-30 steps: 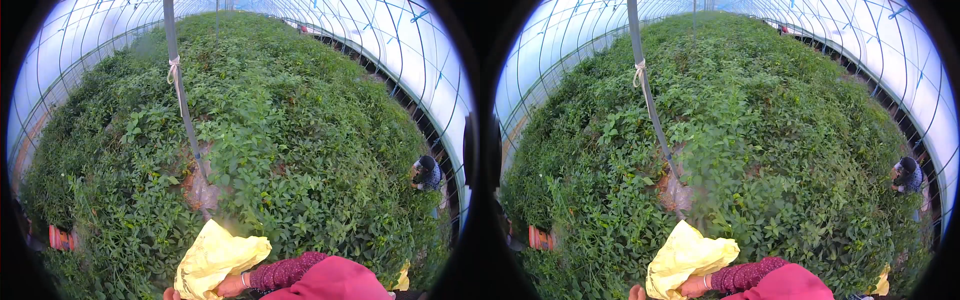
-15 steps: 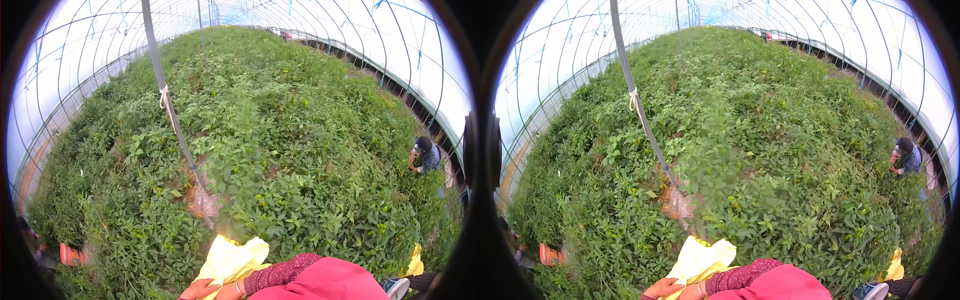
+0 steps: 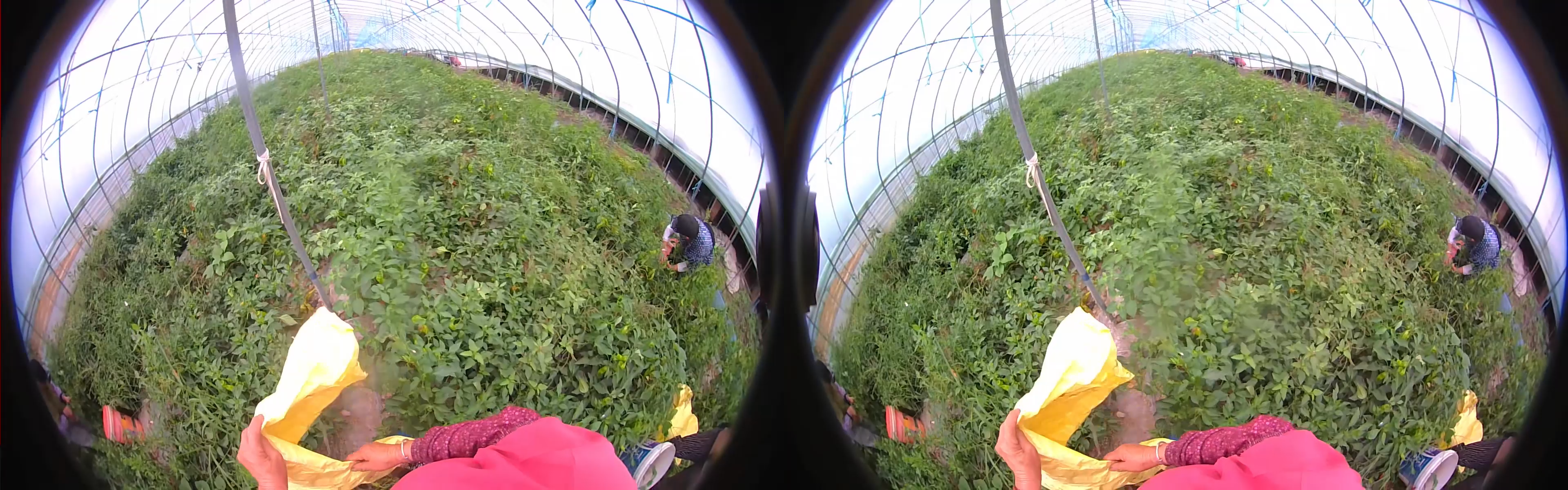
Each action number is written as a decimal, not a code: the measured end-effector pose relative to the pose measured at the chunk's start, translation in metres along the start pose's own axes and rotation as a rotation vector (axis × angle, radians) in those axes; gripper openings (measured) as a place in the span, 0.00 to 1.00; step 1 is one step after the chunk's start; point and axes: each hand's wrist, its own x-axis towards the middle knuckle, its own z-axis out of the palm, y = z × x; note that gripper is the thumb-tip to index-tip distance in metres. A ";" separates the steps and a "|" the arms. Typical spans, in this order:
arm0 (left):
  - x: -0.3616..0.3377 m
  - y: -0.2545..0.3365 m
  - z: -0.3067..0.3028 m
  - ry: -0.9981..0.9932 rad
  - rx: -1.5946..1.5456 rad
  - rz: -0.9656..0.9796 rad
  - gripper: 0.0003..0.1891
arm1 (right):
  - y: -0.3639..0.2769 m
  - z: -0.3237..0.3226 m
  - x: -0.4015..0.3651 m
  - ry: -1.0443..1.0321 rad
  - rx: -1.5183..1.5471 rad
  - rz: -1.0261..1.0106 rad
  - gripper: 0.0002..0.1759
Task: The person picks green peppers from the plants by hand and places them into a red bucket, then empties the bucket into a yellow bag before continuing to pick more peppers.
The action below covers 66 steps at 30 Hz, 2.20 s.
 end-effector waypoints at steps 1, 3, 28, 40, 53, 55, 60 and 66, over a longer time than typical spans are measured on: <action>0.002 0.006 -0.003 0.026 0.050 0.095 0.15 | -0.004 -0.001 0.002 0.004 -0.085 0.027 0.17; 0.010 0.007 -0.005 0.027 0.155 0.209 0.13 | -0.014 -0.006 0.009 0.008 -0.255 0.081 0.25; -0.035 0.081 0.002 -0.393 -0.340 0.360 0.07 | -0.023 -0.032 0.034 0.012 1.543 -0.168 0.37; -0.048 0.083 -0.011 -0.706 -0.278 0.297 0.14 | -0.067 -0.045 0.032 0.215 1.281 0.158 0.22; -0.031 0.023 -0.066 -0.488 0.095 0.211 0.53 | -0.107 -0.062 0.019 -0.273 0.426 0.122 0.32; -0.031 0.027 -0.061 -0.486 0.022 0.146 0.51 | -0.137 -0.067 0.009 -0.306 0.370 0.144 0.34; -0.046 0.018 -0.057 -0.625 -0.115 0.070 0.38 | -0.169 -0.067 0.000 -0.362 0.400 0.139 0.29; -0.071 0.006 -0.053 -0.888 -0.546 -0.467 0.31 | -0.143 -0.042 0.028 -0.412 0.128 0.048 0.25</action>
